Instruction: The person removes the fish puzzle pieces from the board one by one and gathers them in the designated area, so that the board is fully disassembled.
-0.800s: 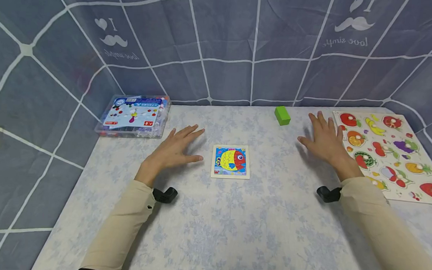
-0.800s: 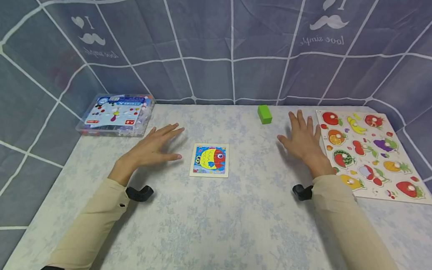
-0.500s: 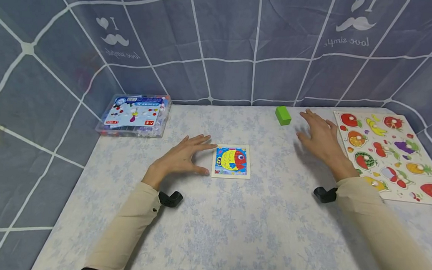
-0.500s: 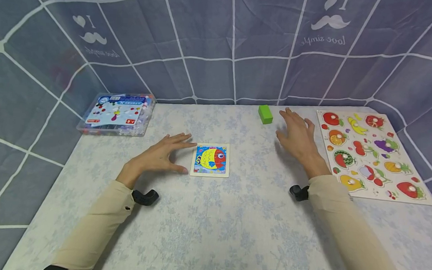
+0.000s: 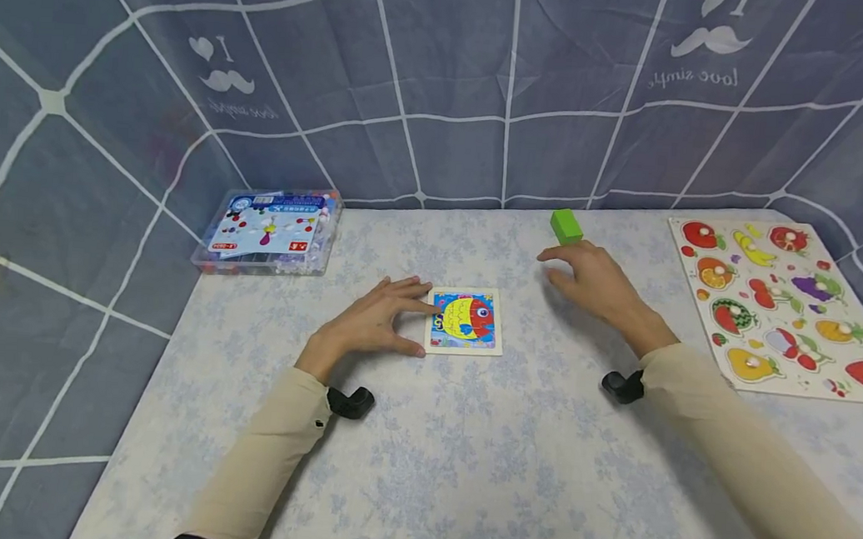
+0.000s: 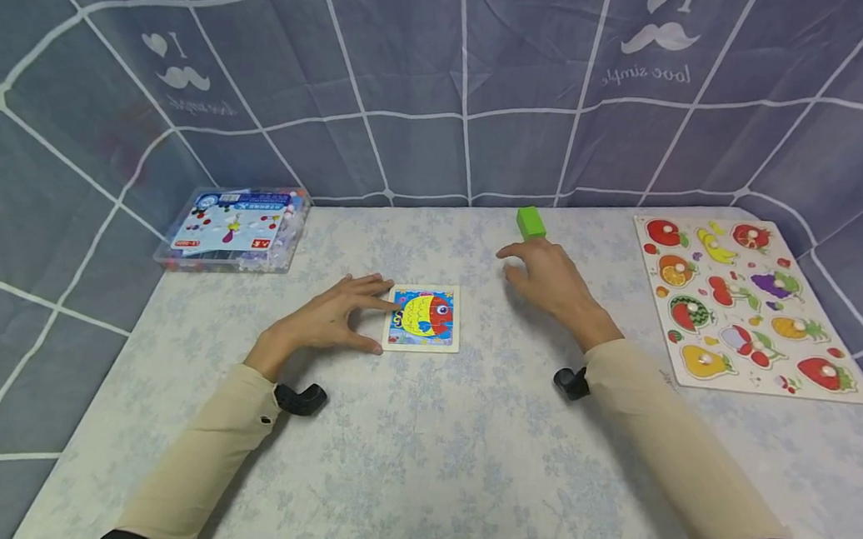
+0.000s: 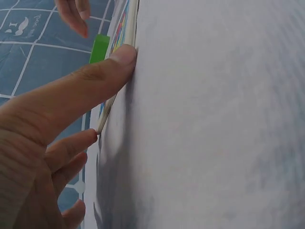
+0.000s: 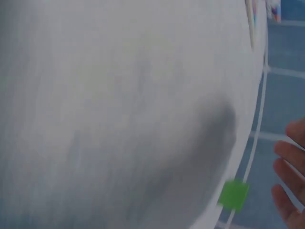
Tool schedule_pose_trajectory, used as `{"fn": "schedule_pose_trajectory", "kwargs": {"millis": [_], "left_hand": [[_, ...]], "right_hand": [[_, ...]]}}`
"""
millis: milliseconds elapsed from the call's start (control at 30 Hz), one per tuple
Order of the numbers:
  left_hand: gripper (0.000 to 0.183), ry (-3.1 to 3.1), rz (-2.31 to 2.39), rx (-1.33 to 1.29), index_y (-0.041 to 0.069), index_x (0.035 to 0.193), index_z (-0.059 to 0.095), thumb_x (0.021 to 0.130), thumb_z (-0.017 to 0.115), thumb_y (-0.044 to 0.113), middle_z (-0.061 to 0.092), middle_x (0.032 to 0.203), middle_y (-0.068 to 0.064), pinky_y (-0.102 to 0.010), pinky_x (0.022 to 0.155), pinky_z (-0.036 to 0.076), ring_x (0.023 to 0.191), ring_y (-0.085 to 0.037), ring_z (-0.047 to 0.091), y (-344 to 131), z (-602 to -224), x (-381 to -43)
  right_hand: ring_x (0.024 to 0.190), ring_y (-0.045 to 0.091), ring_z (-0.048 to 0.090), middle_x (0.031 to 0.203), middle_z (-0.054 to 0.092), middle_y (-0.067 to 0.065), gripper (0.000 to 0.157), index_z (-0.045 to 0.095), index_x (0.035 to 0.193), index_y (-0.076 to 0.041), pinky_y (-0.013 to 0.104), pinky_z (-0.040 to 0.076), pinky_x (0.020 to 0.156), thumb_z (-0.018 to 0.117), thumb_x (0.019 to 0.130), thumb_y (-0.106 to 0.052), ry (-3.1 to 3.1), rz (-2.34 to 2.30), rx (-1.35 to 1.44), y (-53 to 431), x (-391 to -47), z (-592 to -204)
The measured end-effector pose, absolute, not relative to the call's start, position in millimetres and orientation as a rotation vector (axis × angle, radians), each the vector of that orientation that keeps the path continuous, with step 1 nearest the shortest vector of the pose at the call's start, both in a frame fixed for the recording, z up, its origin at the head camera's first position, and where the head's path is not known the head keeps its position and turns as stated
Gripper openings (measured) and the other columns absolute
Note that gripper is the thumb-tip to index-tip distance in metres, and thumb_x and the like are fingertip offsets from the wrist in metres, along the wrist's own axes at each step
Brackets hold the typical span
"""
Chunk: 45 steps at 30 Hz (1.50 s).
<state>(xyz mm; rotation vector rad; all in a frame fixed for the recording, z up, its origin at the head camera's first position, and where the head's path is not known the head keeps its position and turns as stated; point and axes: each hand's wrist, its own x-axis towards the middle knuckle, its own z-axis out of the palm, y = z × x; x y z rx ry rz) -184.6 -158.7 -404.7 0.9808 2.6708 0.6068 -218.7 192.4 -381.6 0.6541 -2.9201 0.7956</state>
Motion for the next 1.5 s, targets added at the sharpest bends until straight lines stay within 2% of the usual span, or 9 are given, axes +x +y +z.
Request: {"fn": "schedule_pose_trajectory", "kwargs": {"millis": [233, 533, 767, 1133, 1500], "left_hand": [[0.067, 2.645, 0.595, 0.98, 0.02, 0.138, 0.06, 0.079, 0.081, 0.043, 0.031, 0.158, -0.009, -0.058, 0.118, 0.007, 0.149, -0.026, 0.016, -155, -407, -184], [0.056, 2.589, 0.672, 1.013, 0.024, 0.136, 0.062, 0.084, 0.078, 0.038, 0.024, 0.161, -0.009, -0.059, 0.117, 0.007, 0.149, -0.029, 0.014, -154, -406, -183], [0.052, 2.59, 0.667, 1.001, 0.023, 0.131, 0.066, 0.083, 0.079, 0.038, 0.026, 0.16, -0.009, -0.06, 0.117, 0.007, 0.149, -0.031, 0.014, -152, -404, -182], [0.047, 2.582, 0.659, 0.944, 0.022, 0.126, 0.069, 0.083, 0.079, 0.037, 0.025, 0.16, -0.006, -0.058, 0.118, 0.005, 0.15, -0.03, 0.011, -152, -404, -182], [0.049, 2.589, 0.611, 0.932, 0.023, 0.127, 0.068, 0.082, 0.079, 0.039, 0.023, 0.16, -0.007, -0.056, 0.118, 0.004, 0.15, -0.029, 0.009, -149, -404, -182]], "right_hand": [[0.116, 0.031, 0.058, 0.12, 0.068, 0.011, 0.027, 0.072, 0.118, -0.008, 0.049, 0.045, 0.1, 0.066, 0.093, -0.015, -2.987, 0.847, 0.83, 142, -216, -382], [0.115, 0.023, 0.059, 0.123, 0.067, 0.005, 0.032, 0.07, 0.123, -0.008, 0.044, 0.047, 0.1, 0.068, 0.093, -0.016, -3.102, 0.814, 1.023, 87, -215, -387], [0.101, 0.019, 0.058, 0.118, 0.063, 0.003, 0.035, 0.066, 0.126, -0.009, 0.037, 0.05, 0.092, 0.069, 0.091, -0.015, -3.14, 0.835, 1.041, 73, -216, -391], [0.105, 0.017, 0.055, 0.119, 0.058, 0.003, 0.036, 0.062, 0.125, -0.009, 0.037, 0.047, 0.096, 0.065, 0.09, -0.007, -3.222, 0.776, 1.098, 61, -221, -387], [0.105, 0.021, 0.056, 0.117, 0.06, 0.006, 0.035, 0.062, 0.121, -0.006, 0.037, 0.048, 0.095, 0.071, 0.087, -0.01, -3.277, 0.645, 1.104, 54, -224, -379]]}}
